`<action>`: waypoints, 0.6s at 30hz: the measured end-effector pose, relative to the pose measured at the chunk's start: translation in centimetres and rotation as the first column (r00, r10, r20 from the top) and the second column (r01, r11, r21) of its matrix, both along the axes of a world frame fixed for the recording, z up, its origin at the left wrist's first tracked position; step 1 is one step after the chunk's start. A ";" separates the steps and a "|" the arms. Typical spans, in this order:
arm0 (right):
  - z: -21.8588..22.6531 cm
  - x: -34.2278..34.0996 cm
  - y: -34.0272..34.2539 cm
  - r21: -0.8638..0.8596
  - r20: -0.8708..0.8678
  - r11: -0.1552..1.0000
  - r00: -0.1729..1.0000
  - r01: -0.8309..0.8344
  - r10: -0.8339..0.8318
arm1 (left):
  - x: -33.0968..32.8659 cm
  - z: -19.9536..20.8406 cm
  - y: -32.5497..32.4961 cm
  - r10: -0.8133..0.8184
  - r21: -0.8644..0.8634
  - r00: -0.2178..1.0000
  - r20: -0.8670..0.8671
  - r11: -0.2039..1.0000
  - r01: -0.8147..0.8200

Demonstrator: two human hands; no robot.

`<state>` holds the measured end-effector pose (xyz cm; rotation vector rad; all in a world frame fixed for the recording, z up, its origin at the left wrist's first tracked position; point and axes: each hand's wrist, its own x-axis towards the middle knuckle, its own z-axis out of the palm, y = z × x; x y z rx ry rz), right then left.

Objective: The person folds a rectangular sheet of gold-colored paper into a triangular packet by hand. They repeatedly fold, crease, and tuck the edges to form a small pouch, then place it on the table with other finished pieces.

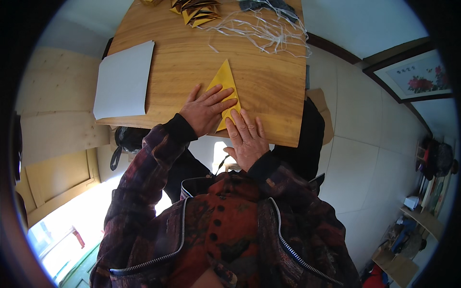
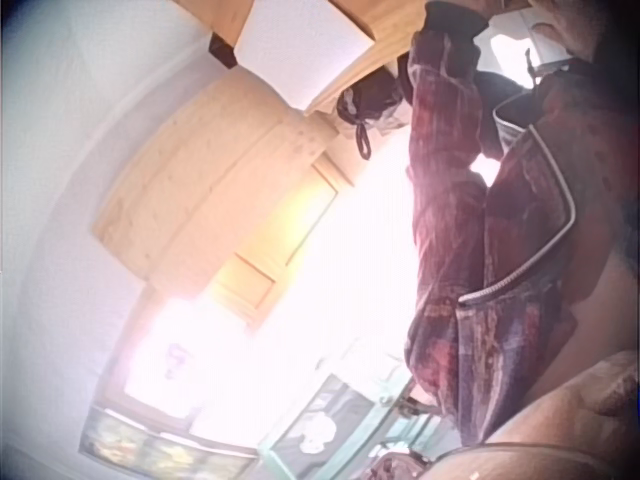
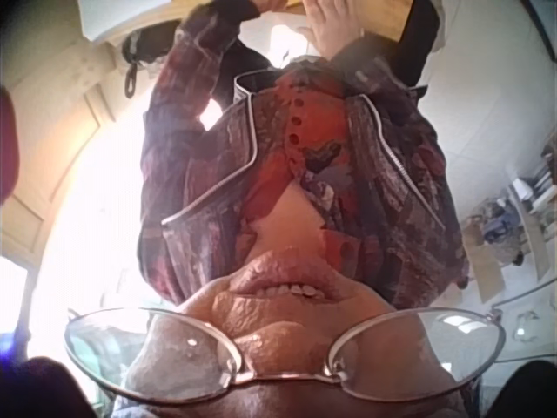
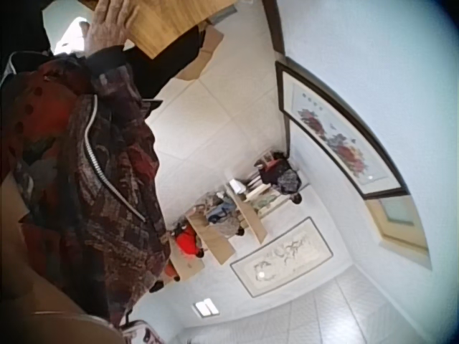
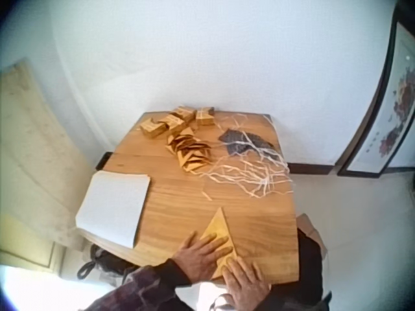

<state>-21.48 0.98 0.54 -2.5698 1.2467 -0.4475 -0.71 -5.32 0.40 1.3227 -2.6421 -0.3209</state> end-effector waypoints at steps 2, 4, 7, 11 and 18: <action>-0.6 -0.1 0.2 -0.025 -0.034 1.000 0.999 -0.003 0.003 | 0.0 0.0 0.0 0.000 -0.004 1.000 -0.010 1.000 0.000; -0.9 0.0 0.3 -0.058 -0.064 0.998 0.998 0.001 -0.005 | 0.0 -0.1 0.1 0.009 -0.002 1.000 -0.003 1.000 -0.009; -1.0 0.0 0.2 -0.076 -0.075 0.997 0.997 0.001 -0.007 | -0.1 -0.3 0.0 0.015 -0.009 1.000 0.005 1.000 -0.015; -0.2 -0.9 -0.5 0.006 0.304 0.999 0.951 0.054 -0.053 | -0.3 -0.7 0.0 0.034 -0.030 0.999 0.031 0.999 -0.033; 1.7 -2.2 -2.9 0.630 0.297 0.735 0.797 0.251 -0.526 | -0.3 -0.9 0.0 0.032 -0.030 0.999 0.024 0.999 -0.031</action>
